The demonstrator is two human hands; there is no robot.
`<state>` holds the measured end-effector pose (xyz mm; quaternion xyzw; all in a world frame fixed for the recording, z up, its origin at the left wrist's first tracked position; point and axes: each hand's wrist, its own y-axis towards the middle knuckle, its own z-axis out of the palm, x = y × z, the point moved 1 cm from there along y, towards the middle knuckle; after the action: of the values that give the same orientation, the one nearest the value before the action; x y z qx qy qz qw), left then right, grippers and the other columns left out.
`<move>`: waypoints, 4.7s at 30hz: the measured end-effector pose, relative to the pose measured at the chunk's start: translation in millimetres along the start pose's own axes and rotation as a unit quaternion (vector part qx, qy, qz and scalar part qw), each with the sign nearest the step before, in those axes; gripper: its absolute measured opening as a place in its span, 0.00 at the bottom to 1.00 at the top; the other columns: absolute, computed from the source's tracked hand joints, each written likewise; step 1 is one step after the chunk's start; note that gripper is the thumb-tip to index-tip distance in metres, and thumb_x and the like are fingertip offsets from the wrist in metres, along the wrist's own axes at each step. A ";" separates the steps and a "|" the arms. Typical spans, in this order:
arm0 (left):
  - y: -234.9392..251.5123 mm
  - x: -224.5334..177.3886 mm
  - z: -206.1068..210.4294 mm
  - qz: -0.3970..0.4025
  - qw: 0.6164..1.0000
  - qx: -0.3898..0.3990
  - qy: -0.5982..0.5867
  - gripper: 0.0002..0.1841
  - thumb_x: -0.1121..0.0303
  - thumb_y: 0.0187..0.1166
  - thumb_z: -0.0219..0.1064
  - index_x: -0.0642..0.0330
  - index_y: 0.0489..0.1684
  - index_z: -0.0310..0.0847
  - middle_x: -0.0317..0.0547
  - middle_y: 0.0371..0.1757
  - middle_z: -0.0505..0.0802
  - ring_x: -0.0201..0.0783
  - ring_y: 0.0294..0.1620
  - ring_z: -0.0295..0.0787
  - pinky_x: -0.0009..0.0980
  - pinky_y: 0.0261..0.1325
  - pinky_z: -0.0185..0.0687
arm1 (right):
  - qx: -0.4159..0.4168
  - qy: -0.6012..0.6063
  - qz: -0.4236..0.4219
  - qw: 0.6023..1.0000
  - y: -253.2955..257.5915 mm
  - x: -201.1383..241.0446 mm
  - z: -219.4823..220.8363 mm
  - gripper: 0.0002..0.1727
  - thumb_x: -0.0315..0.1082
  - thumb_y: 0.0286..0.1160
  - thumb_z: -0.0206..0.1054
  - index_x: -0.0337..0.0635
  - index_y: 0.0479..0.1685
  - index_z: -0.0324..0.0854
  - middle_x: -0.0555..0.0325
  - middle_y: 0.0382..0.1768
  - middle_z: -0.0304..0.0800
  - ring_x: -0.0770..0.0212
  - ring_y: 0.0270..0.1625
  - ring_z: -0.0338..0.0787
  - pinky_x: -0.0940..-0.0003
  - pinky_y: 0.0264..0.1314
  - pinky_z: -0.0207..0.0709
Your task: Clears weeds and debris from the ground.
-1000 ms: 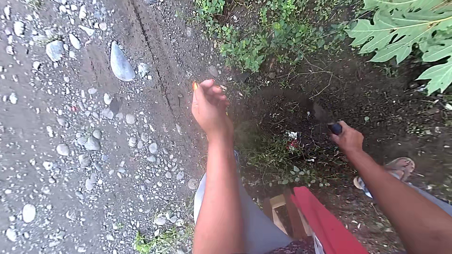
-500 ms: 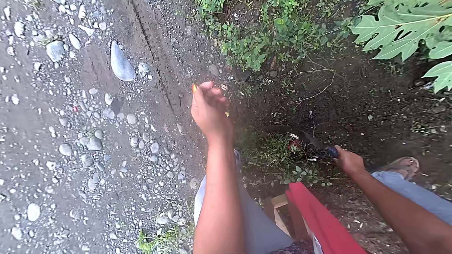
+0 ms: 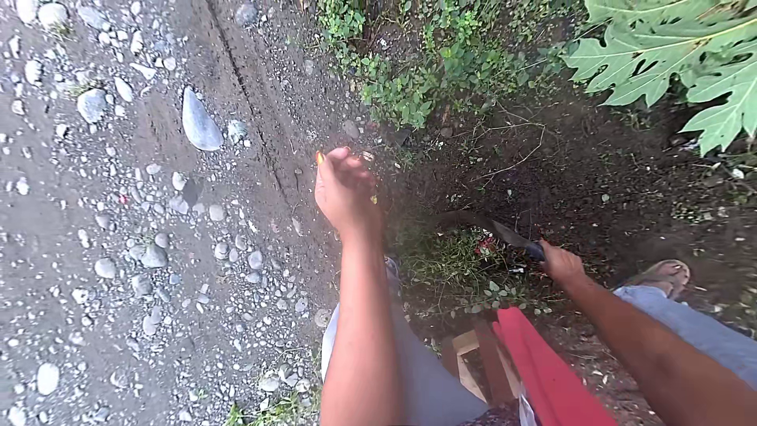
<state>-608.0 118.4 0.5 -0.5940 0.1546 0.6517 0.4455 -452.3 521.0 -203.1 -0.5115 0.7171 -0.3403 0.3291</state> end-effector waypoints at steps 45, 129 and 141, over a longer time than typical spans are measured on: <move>-0.6 0.9 -1.6 -0.003 1.000 0.004 0.002 0.27 0.58 0.99 0.34 0.51 0.36 0.81 0.28 0.23 0.88 0.23 0.22 0.84 0.19 0.24 0.79 | 0.090 -0.127 -0.049 0.987 -43.4 -72.6 50.4 0.31 0.30 0.78 0.70 0.47 0.83 0.73 0.31 0.61 0.90 0.27 0.63 0.89 0.28 0.62 0.78; 5.9 -1.8 -1.9 -0.001 1.000 -0.004 0.010 0.27 0.57 0.99 0.34 0.50 0.35 0.81 0.28 0.23 0.88 0.24 0.21 0.83 0.19 0.24 0.78 | 0.073 0.008 -0.090 0.993 4.5 79.8 -3.0 0.38 0.31 0.75 0.72 0.35 0.87 0.63 0.26 0.67 0.84 0.25 0.70 0.85 0.26 0.68 0.76; -33.8 -28.5 -70.0 0.055 0.971 0.137 0.187 0.24 0.58 0.98 0.35 0.55 0.53 0.81 0.32 0.37 0.94 0.27 0.33 0.91 0.26 0.36 0.88 | -0.043 -0.087 -0.029 0.995 -140.5 -141.7 -32.1 0.24 0.36 0.79 0.70 0.38 0.72 0.76 0.25 0.52 0.89 0.20 0.58 0.88 0.22 0.53 0.78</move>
<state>-540.6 74.7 20.3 -0.6292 0.3558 0.5251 0.4492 -370.2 627.1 -52.0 -0.5737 0.6845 -0.2728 0.3576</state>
